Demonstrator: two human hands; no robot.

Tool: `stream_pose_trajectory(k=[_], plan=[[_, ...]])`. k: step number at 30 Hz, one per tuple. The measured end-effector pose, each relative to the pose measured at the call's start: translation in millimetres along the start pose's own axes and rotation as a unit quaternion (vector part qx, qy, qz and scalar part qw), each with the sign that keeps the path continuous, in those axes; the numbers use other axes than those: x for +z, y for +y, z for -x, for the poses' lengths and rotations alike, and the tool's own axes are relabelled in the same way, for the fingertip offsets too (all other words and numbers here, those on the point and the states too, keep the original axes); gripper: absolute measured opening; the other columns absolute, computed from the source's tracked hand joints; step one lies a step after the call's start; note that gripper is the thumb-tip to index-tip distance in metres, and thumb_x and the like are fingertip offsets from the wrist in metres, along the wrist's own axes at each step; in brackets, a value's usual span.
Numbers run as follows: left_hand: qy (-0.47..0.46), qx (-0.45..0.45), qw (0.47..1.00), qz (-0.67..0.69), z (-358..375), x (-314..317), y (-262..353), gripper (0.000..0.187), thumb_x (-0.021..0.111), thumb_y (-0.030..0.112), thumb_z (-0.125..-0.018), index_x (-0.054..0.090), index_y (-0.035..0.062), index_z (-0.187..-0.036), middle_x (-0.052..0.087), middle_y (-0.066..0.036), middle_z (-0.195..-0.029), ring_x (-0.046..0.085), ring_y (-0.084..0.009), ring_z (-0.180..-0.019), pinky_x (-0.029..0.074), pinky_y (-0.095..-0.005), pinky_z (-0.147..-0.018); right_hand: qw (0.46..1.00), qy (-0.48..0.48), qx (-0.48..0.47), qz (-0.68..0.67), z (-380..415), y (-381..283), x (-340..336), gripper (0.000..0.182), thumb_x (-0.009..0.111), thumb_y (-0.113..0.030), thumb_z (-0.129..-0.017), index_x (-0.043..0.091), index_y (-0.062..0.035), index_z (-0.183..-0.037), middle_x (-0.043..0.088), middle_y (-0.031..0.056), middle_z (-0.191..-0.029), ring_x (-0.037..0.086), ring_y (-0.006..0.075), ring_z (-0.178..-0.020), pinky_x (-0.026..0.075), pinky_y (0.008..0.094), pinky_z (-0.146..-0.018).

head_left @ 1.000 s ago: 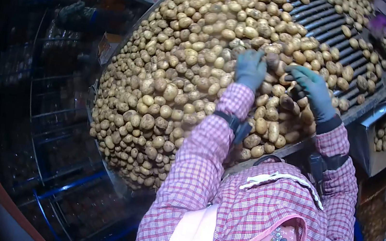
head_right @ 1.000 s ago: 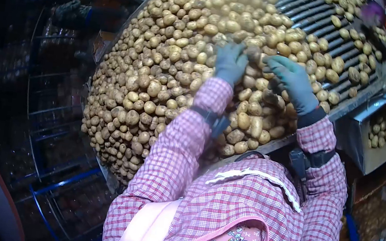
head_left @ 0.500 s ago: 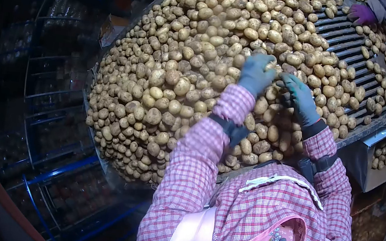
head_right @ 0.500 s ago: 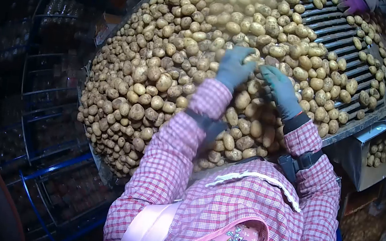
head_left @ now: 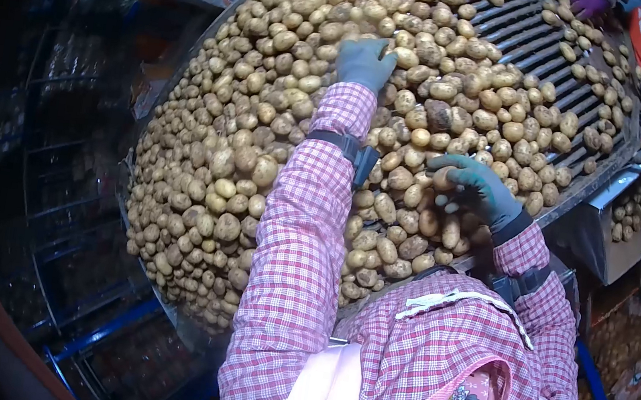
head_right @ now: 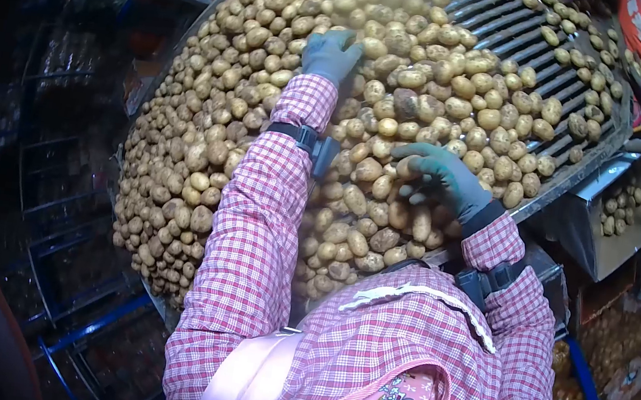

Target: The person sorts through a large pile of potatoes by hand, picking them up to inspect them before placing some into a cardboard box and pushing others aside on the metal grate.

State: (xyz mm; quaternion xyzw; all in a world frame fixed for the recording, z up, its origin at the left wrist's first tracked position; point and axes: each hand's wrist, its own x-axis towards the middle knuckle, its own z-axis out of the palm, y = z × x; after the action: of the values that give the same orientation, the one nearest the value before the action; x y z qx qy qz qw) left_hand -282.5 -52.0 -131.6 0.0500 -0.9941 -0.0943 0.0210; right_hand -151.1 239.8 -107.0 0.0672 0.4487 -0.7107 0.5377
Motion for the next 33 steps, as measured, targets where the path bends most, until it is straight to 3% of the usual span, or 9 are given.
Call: stream_pose_trajectory(k=[4, 8, 10, 15, 20, 25, 29, 31, 33], plan=[[-0.141, 0.004, 0.987, -0.074, -16, -9, 41, 0.036, 0.067, 0.037, -0.090, 0.071, 0.0181, -0.120, 0.070, -0.012, -0.123, 0.059, -0.0285, -0.117, 0.043, -0.0417, -0.106, 0.997, -0.004, -0.068, 0.028, 2, 6, 4, 0.053, 0.064, -0.031, -0.097, 0.053, -0.0046, -0.142, 0.069, 0.0051, -0.120, 0.067, 0.0127, -0.074, 0.055, 0.0243, -0.063], [-0.070, 0.037, 0.992, -0.093, -22, 17, 38, 0.032, 0.066, 0.037, -0.086, 0.075, 0.0183, -0.111, 0.074, -0.010, -0.112, 0.068, -0.0281, -0.110, 0.049, -0.0413, -0.097, 0.995, 0.031, -0.084, -0.039, 3, 0, 5, 0.051, 0.057, -0.037, -0.101, 0.055, -0.0048, -0.141, 0.070, 0.0077, -0.121, 0.066, 0.0108, -0.068, 0.054, 0.0225, -0.058], [-0.052, 0.031, 0.998, -0.035, -12, 8, 33, 0.028, 0.068, 0.031, -0.081, 0.074, 0.0148, -0.103, 0.074, -0.015, -0.101, 0.068, -0.0364, -0.098, 0.051, -0.0456, -0.093, 0.990, 0.016, -0.088, -0.106, -9, 6, 0, 0.052, 0.051, -0.043, -0.104, 0.056, -0.0048, -0.140, 0.070, 0.0090, -0.122, 0.066, 0.0101, -0.065, 0.053, 0.0218, -0.056], [0.006, -0.060, 0.995, 0.081, 38, 17, 42, 0.018, 0.069, 0.030, -0.080, 0.074, 0.0166, -0.091, 0.073, -0.016, -0.096, 0.070, -0.0356, -0.094, 0.054, -0.0452, -0.088, 0.993, 0.020, -0.075, -0.090, -23, 7, -3, 0.063, 0.045, -0.057, -0.104, 0.059, -0.0051, -0.137, 0.073, 0.0111, -0.112, 0.069, 0.0137, -0.063, 0.058, 0.0255, -0.058], [0.102, -0.078, 0.962, 0.242, 25, 23, 27, 0.030, 0.066, 0.030, -0.089, 0.075, 0.0090, -0.108, 0.072, -0.019, -0.107, 0.070, -0.0348, -0.100, 0.054, -0.0428, -0.090, 0.994, 0.074, -0.028, -0.069, -16, 16, -16, 0.064, 0.049, -0.060, -0.101, 0.061, -0.0057, -0.132, 0.073, 0.0082, -0.106, 0.067, 0.0129, -0.060, 0.055, 0.0246, -0.054], [-0.136, -0.094, 0.986, 0.027, 11, 9, 78, 0.063, 0.070, 0.046, -0.087, 0.058, 0.0155, -0.141, 0.061, -0.019, -0.137, 0.057, -0.0357, -0.128, 0.044, -0.0477, -0.109, 0.992, 0.046, -0.073, -0.097, -6, 20, -28, 0.061, 0.051, -0.056, -0.102, 0.060, -0.0018, -0.130, 0.070, 0.0107, -0.105, 0.068, 0.0158, -0.061, 0.061, 0.0280, -0.057], [-0.140, -0.184, 0.939, 0.254, 25, -13, 87, 0.059, 0.075, 0.041, -0.083, 0.065, 0.0079, -0.131, 0.065, -0.020, -0.129, 0.065, -0.0311, -0.114, 0.051, -0.0435, -0.100, 0.984, -0.008, -0.093, -0.150, -4, 22, -47, 0.064, 0.047, -0.056, -0.104, 0.057, -0.0007, -0.134, 0.070, 0.0141, -0.110, 0.072, 0.0188, -0.068, 0.063, 0.0284, -0.059], [-0.078, -0.057, 0.940, 0.327, 62, -33, 109, 0.048, 0.077, 0.041, -0.082, 0.073, 0.0064, -0.115, 0.073, -0.016, -0.112, 0.071, -0.0260, -0.099, 0.056, -0.0379, -0.089, 0.963, -0.073, -0.106, -0.238, -7, 26, -54, 0.065, 0.042, -0.056, -0.105, 0.052, -0.0011, -0.139, 0.068, 0.0174, -0.118, 0.075, 0.0236, -0.078, 0.064, 0.0319, -0.062], [-0.076, 0.053, 0.946, 0.311, 105, -17, 119, 0.052, 0.078, 0.044, -0.082, 0.072, 0.0069, -0.118, 0.074, -0.015, -0.108, 0.070, -0.0293, -0.101, 0.054, -0.0396, -0.093, 0.948, -0.057, -0.127, -0.285, -16, 28, -49, 0.064, 0.043, -0.053, -0.106, 0.048, -0.0013, -0.144, 0.066, 0.0183, -0.125, 0.074, 0.0257, -0.085, 0.065, 0.0333, -0.069]])
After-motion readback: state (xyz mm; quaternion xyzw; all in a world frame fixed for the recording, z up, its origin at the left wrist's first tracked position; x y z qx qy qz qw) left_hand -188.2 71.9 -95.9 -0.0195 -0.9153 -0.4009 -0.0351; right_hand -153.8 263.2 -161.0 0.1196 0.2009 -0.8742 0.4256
